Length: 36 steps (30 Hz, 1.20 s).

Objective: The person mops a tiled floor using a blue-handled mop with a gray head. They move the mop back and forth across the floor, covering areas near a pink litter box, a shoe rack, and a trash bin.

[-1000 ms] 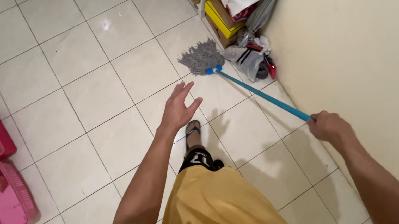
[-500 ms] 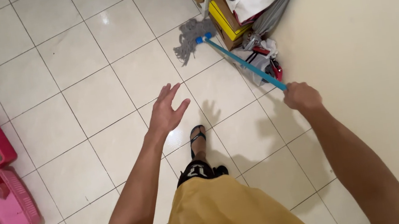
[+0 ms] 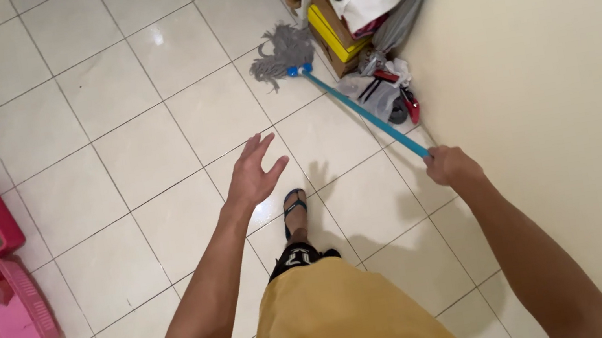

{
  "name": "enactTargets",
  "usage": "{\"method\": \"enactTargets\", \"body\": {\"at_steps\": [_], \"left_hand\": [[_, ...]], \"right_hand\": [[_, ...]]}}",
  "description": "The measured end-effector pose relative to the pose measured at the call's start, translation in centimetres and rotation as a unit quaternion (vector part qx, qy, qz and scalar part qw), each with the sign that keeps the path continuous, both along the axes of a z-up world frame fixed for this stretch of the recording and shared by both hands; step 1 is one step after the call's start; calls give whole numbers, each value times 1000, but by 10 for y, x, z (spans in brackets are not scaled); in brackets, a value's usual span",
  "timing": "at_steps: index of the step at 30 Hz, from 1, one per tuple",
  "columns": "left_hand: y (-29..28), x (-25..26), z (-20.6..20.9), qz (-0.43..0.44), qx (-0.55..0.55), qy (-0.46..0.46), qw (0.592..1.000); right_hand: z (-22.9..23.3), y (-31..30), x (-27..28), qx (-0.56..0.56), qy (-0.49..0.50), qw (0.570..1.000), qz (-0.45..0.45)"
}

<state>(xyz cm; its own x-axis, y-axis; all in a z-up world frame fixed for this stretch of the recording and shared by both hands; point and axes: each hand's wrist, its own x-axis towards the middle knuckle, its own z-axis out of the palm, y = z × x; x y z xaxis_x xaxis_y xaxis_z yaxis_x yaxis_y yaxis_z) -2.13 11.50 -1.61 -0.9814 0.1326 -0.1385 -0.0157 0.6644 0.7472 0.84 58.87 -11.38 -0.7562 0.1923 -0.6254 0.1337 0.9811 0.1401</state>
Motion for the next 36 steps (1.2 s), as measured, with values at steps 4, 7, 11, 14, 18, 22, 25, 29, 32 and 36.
{"method": "enactTargets", "body": {"at_steps": [4,7,11,14,18,22,25,29,32,36], "left_hand": [[23,20,-4,-24,-3,-11,1000],[41,30,-2,-39,11,-4,999],[54,37,6,-39,30,12,999],[55,35,16,-32,33,15,999],[41,21,16,-36,24,11,999],[20,-7,7,-5,11,13,1000],[1,-40,-1,14,11,27,999],[-27,-104,-17,30,-5,16,999],[-50,-152,-7,45,-3,-10,999],[-83,-216,2,64,3,-12,998]], "right_hand": [[-34,67,77,2,239,962,136],[59,64,93,-29,40,998,-50],[98,72,101,33,3,996,-87],[98,73,96,40,-6,995,-90],[135,23,74,29,6,996,-81],[108,21,27,37,32,997,-52],[104,3,-22,53,50,997,-38],[48,2,-82,86,302,938,150],[44,-34,-136,93,398,883,232],[41,-94,-235,68,234,959,145]]}}
